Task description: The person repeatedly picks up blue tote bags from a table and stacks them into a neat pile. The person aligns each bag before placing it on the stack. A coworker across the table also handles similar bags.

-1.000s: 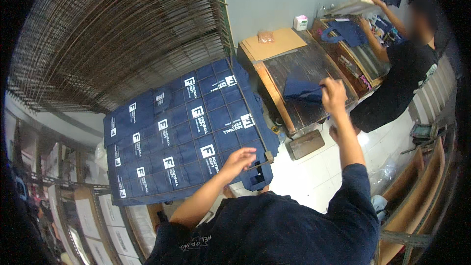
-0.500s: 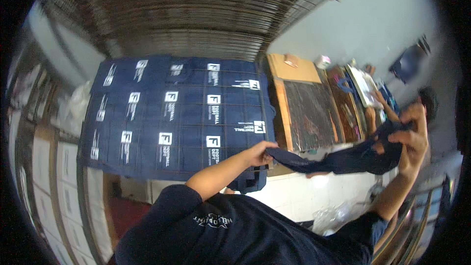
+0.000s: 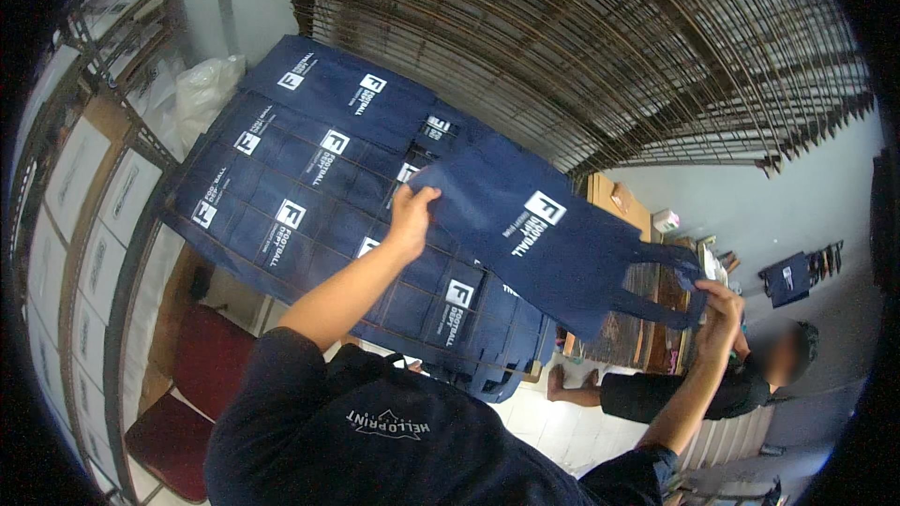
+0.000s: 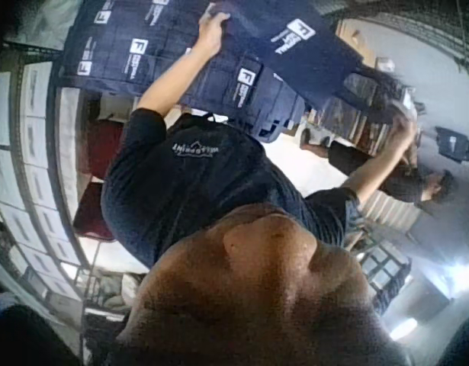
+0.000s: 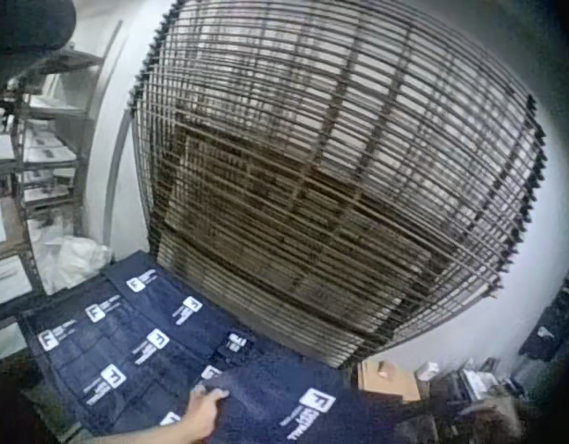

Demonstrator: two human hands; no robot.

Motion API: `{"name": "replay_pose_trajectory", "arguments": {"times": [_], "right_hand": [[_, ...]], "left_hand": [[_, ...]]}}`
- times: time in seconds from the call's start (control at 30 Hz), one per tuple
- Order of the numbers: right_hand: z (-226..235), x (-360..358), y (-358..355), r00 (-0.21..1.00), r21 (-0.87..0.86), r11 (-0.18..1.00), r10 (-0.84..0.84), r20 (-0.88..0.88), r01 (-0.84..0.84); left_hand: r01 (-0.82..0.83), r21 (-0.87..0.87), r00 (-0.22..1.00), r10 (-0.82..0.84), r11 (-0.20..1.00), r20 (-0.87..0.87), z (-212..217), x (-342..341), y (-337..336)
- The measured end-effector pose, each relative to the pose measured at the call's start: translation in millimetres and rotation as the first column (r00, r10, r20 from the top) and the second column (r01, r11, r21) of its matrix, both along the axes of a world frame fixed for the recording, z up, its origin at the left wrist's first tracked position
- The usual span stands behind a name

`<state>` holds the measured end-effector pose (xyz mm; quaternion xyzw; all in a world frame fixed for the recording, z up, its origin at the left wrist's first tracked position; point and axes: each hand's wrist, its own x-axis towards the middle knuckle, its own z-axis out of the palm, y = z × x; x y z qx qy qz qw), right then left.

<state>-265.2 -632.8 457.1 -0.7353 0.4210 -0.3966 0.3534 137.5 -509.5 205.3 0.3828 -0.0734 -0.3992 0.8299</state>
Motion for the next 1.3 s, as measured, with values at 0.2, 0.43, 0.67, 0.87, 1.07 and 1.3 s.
{"name": "replay_pose_trajectory", "arguments": {"times": [0.2, 0.43, 0.67, 0.87, 1.07, 1.3], "right_hand": [[-69.8, 140.7, -64.6, 0.954, -0.092, 0.983, 0.131, -0.270, -0.161], [-143.4, 259.0, -134.7, 0.779, -0.317, 0.943, -0.123, -0.614, -0.101], [-246.5, 283.3, -210.8, 0.849, -0.375, 0.927, -0.179, -0.498, -0.024], [-291.4, 300.7, -221.3, 0.754, -0.304, 0.950, -0.249, -0.607, 0.070], [-297.0, 311.4, -218.8, 0.715, -0.204, 0.958, -0.287, -0.638, 0.202], [-292.2, 313.3, -209.4, 0.704, -0.218, 0.956, -0.294, -0.647, 0.198]], "left_hand": [[-0.013, 0.208, 0.978, -0.031, 0.978, 0.207, -28.0, 101.1, 13.7], [-0.156, 0.297, 0.967, 0.084, 0.942, 0.242, -94.8, 177.6, -14.2], [-0.247, 0.504, 0.882, -0.024, 0.827, 0.471, -127.9, 216.3, -54.1], [-0.508, 0.613, 0.643, -0.208, 0.605, 0.737, -140.3, 230.7, -61.1], [-0.526, 0.594, 0.613, -0.213, 0.608, 0.761, -142.0, 234.9, -61.7], [-0.545, 0.596, 0.569, -0.262, 0.589, 0.779, -137.0, 234.0, -57.6]]}}
